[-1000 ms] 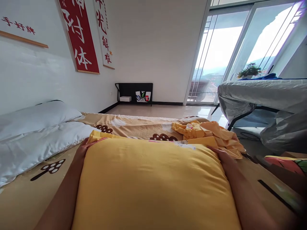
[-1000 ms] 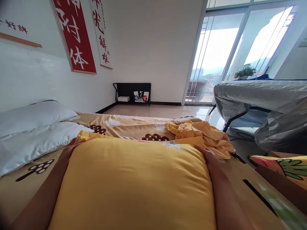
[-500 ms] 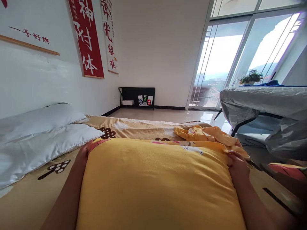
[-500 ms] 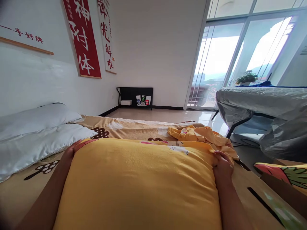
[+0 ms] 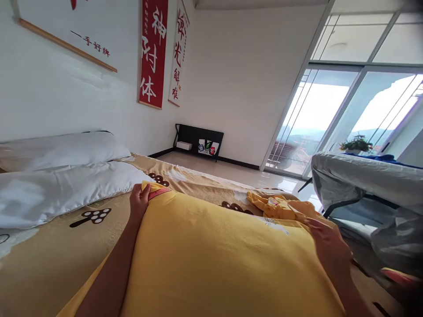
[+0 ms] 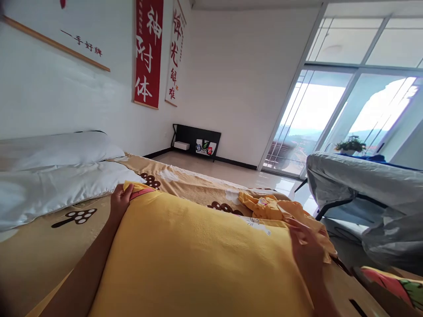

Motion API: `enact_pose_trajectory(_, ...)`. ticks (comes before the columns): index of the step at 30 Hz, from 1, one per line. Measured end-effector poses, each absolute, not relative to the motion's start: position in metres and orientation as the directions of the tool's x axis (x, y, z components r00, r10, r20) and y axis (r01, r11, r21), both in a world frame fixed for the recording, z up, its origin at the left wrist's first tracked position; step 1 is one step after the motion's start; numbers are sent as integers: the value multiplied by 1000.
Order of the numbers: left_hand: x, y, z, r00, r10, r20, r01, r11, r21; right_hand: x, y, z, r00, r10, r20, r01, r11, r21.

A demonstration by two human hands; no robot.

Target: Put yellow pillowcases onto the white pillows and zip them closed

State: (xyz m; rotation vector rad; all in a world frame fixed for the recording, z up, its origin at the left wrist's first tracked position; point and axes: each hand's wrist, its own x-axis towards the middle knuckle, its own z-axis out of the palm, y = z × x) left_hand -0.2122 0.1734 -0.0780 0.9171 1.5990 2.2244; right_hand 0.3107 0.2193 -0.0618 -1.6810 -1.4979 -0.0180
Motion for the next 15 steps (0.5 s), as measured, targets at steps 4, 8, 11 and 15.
enact_pose_trajectory(4, -210, 167, -75, -733, 579, 357, 90, -438, 895, 188, 183, -43, -357, 820, 448, 769, 530, -358)
enact_pose_trajectory(8, -212, 160, -72, -706, 643, 298, -78, -489, 869, 60, 158, -35, -765, 612, 202, 551, 783, -288)
enact_pose_trajectory(11, -214, 155, -73, -673, 688, 272, -186, -513, 838, -7, 173, -29, -754, 627, 196, 546, 764, -342)
enact_pose_trajectory(15, -217, 152, -75, -665, 703, 254, -266, -540, 798, -43, 212, -23, -704, 692, 159, 588, 693, -417)
